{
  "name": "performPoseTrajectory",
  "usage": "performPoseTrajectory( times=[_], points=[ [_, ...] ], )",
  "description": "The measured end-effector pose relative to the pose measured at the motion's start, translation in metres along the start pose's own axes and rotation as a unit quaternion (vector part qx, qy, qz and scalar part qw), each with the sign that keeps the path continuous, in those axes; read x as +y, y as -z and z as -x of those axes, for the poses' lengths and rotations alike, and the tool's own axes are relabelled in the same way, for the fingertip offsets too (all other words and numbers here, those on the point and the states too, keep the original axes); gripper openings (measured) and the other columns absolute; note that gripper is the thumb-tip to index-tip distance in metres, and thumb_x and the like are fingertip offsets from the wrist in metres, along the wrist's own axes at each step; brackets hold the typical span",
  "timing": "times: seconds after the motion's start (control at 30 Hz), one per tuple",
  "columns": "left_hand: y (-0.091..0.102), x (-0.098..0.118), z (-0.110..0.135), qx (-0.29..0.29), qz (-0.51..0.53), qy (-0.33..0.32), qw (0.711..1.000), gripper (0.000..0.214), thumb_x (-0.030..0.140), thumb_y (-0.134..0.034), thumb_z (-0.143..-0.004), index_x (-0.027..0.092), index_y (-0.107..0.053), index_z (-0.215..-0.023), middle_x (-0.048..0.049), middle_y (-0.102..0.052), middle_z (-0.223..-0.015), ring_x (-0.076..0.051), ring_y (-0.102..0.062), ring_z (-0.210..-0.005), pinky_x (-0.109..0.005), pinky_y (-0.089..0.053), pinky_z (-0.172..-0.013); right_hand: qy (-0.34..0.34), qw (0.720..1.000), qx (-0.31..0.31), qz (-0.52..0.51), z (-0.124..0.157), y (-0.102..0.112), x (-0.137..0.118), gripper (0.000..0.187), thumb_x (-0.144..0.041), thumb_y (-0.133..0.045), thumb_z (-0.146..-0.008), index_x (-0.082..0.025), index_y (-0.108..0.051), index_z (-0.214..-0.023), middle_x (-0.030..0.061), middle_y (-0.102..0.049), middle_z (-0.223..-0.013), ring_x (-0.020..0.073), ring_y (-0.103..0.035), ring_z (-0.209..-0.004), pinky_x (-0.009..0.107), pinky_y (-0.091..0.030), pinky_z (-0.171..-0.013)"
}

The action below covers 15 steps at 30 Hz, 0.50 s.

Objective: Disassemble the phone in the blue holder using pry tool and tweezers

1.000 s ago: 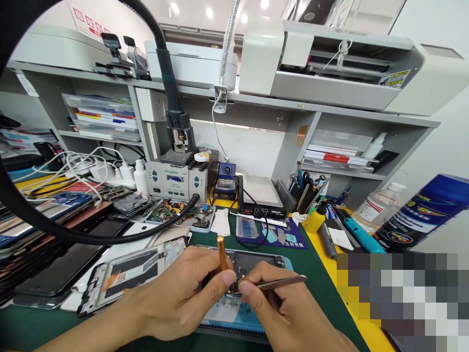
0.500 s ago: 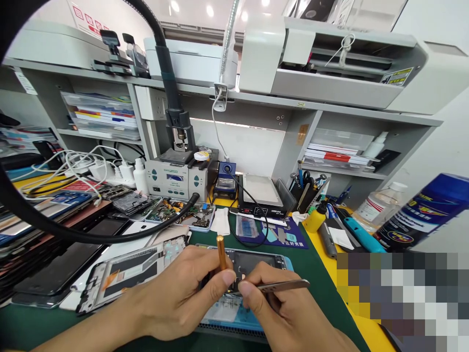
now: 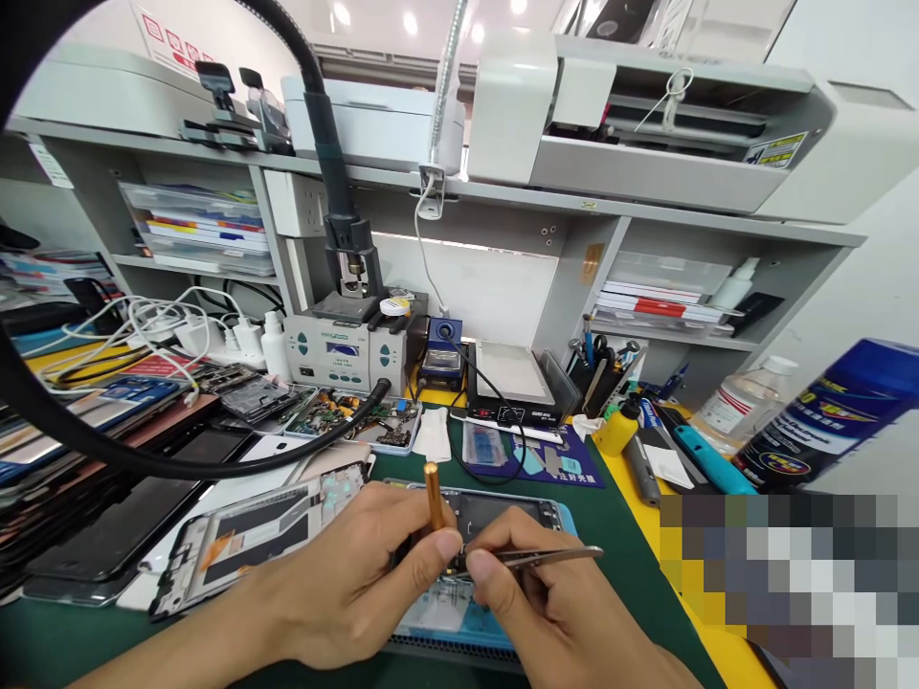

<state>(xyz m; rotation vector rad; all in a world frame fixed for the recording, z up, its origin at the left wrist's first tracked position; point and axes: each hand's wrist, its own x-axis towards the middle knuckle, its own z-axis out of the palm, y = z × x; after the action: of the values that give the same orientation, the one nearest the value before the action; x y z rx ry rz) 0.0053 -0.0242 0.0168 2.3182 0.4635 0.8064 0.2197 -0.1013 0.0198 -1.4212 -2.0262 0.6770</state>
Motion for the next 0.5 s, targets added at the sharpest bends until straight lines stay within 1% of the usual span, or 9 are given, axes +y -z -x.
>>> performPoseTrajectory(
  times=[0.07,0.17,0.23,0.37,0.5],
  points=[
    [0.0000,-0.0004,0.0001,-0.004,0.002,-0.003,1.000,0.025,0.028,-0.039,-0.108,0.023,-0.045,-0.084,0.0047,-0.045,-0.073,-0.015,-0.042,-0.065,-0.029,-0.033,-0.065,-0.006,1.000,-0.001,0.000,-0.0003,-0.0003,-0.0002,0.037,-0.044,-0.039,-0.111,-0.025,-0.063,-0.090,-0.0019,-0.058,-0.076,0.0156,-0.054,-0.063,0.027,-0.047,-0.058],
    [-0.0001,-0.0008,0.0002,-0.012,-0.001,-0.001,1.000,0.025,0.028,-0.039,-0.108,0.023,-0.049,-0.086,0.0036,-0.051,-0.076,-0.015,-0.046,-0.066,-0.029,-0.035,-0.066,-0.006,1.000,-0.005,-0.002,0.0003,-0.0017,0.0026,0.042,-0.043,-0.036,-0.112,-0.025,-0.062,-0.085,-0.0019,-0.056,-0.075,0.0155,-0.055,-0.064,0.027,-0.047,-0.060],
    [0.0000,-0.0009,0.0000,-0.009,-0.005,0.002,1.000,0.026,0.028,-0.038,-0.108,0.022,-0.050,-0.086,0.0033,-0.050,-0.075,-0.015,-0.047,-0.066,-0.029,-0.035,-0.066,-0.002,1.000,-0.006,-0.006,0.0009,-0.0031,0.0053,0.042,-0.044,-0.036,-0.112,-0.025,-0.062,-0.085,-0.0016,-0.056,-0.076,0.0155,-0.055,-0.064,0.027,-0.047,-0.060],
    [0.0002,-0.0015,-0.0007,-0.011,-0.005,-0.002,1.000,0.026,0.028,-0.039,-0.108,0.022,-0.051,-0.086,0.0035,-0.050,-0.075,-0.015,-0.046,-0.066,-0.029,-0.036,-0.066,-0.019,1.000,-0.003,-0.011,0.0015,-0.0043,0.0076,0.042,-0.046,-0.036,-0.112,-0.025,-0.062,-0.087,-0.0022,-0.055,-0.075,0.0152,-0.053,-0.063,0.027,-0.047,-0.059],
    [-0.0004,-0.0019,-0.0008,-0.007,-0.004,0.000,1.000,0.026,0.028,-0.039,-0.108,0.022,-0.051,-0.086,0.0037,-0.050,-0.074,-0.015,-0.044,-0.064,-0.029,-0.035,-0.066,-0.004,1.000,-0.002,0.003,0.0014,-0.0036,0.0055,0.043,-0.045,-0.036,-0.112,-0.025,-0.062,-0.084,-0.0023,-0.053,-0.074,0.0152,-0.053,-0.063,0.026,-0.046,-0.060]
  ],
)
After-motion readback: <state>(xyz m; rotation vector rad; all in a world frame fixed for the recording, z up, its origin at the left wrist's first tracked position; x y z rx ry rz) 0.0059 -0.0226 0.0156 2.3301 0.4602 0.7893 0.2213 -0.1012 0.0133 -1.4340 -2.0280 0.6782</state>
